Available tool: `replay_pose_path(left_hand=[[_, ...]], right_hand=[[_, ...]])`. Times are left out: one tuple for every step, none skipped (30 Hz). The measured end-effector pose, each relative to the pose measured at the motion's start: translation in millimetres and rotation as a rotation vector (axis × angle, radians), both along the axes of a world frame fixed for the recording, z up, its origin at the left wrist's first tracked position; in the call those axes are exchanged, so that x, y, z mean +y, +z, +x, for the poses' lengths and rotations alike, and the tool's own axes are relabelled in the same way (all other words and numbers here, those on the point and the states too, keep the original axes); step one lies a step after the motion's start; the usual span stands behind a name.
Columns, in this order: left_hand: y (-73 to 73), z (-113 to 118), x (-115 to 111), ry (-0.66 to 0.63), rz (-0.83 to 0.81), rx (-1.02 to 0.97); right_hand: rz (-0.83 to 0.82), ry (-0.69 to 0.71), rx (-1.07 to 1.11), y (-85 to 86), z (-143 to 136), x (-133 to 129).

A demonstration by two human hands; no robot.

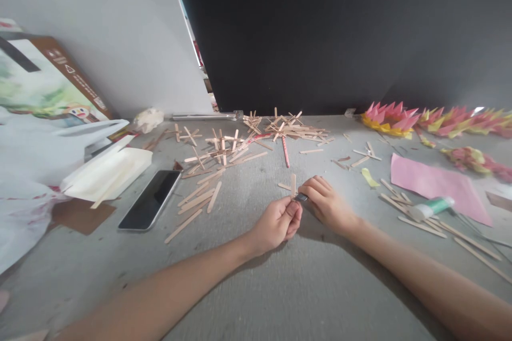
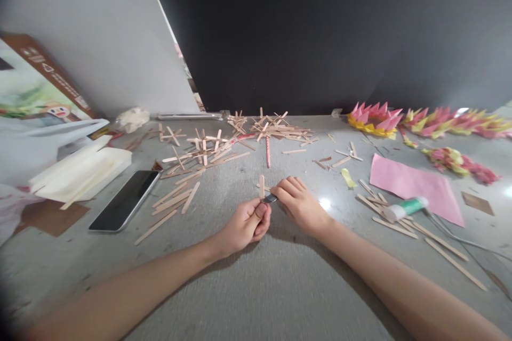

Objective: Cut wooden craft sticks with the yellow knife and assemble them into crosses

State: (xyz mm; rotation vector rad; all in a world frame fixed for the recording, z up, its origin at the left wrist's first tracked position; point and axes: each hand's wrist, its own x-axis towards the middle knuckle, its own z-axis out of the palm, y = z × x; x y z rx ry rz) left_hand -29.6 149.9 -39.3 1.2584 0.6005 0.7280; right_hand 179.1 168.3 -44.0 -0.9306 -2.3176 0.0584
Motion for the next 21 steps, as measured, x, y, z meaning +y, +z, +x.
replay_pose_path(left_hand=[[0.2, -0.2, -0.2, 0.002, 0.001, -0.001], [0.3, -0.5, -0.3, 0.0, 0.004, 0.002], [0.3, -0.9, -0.3, -0.006, 0.007, 0.01], [0.3, -1.3, -0.3, -0.018, 0.011, 0.021], [0.3, -1.8, -0.2, -0.033, 0.013, 0.034], [0.4, -2.2, -0.1, -0.051, 0.014, 0.047], [0.6, -2.6, 0.1, -0.068, 0.014, 0.061], [1.0, -2.8, 0.3, -0.081, 0.015, 0.074], [1.4, -2.9, 0.5, -0.089, 0.016, 0.082], [2.1, -2.8, 0.6, -0.089, 0.018, 0.088], [2.8, -2.7, 0.6, -0.084, 0.02, 0.087], [3.5, -2.5, 0.6, -0.076, 0.022, 0.08], [4.1, -2.3, 0.6, -0.068, 0.025, 0.07], [4.7, -2.2, 0.6, -0.06, 0.028, 0.06], [5.1, -2.2, 0.5, -0.055, 0.032, 0.052], [5.4, -2.3, 0.4, -0.052, 0.037, 0.048], [5.5, -2.4, 0.2, -0.051, 0.044, 0.049], [5.5, -2.7, 0.1, -0.049, 0.052, 0.053], [5.4, -2.9, -0.1, -0.048, 0.058, 0.059], [5.3, -3.1, -0.4, -0.051, 0.061, 0.064], [5.1, -3.3, -0.6, -0.055, 0.061, 0.07]], right_hand=[[-0.003, 0.001, 0.003, 0.7, 0.0, 0.1], [-0.004, 0.003, 0.004, 1.4, 0.1, 0.1], [-0.004, 0.006, 0.001, 2.1, 0.3, -0.1], [-0.001, 0.009, -0.005, 2.5, 0.5, -0.3], [0.003, 0.011, -0.012, 2.7, 0.8, -0.6], [0.006, 0.013, -0.023, 2.7, 1.2, -0.9], [0.008, 0.015, -0.033, 2.5, 1.6, -1.1], [0.01, 0.017, -0.041, 2.1, 1.9, -1.2], [0.011, 0.02, -0.043, 1.9, 2.2, -1.1], [0.011, 0.023, -0.044, 1.8, 2.5, -0.8], [0.011, 0.025, -0.042, 2.0, 2.7, -0.3], [0.012, 0.024, -0.038, 2.4, 2.9, 0.2], [0.013, 0.02, -0.033, 3.0, 3.1, 0.8], [0.014, 0.017, -0.029, 3.7, 3.2, 1.4], [0.015, 0.013, -0.025, 4.3, 3.3, 1.8], [0.014, 0.01, -0.021, 4.8, 3.3, 2.1], [0.013, 0.009, -0.019, 5.0, 3.2, 2.2], [0.01, 0.01, -0.019, 4.9, 3.1, 2.1], [0.01, 0.012, -0.019, 4.6, 2.9, 1.8], [0.011, 0.015, -0.02, 4.1, 2.7, 1.4], [0.012, 0.019, -0.023, 3.5, 2.4, 1.1]])
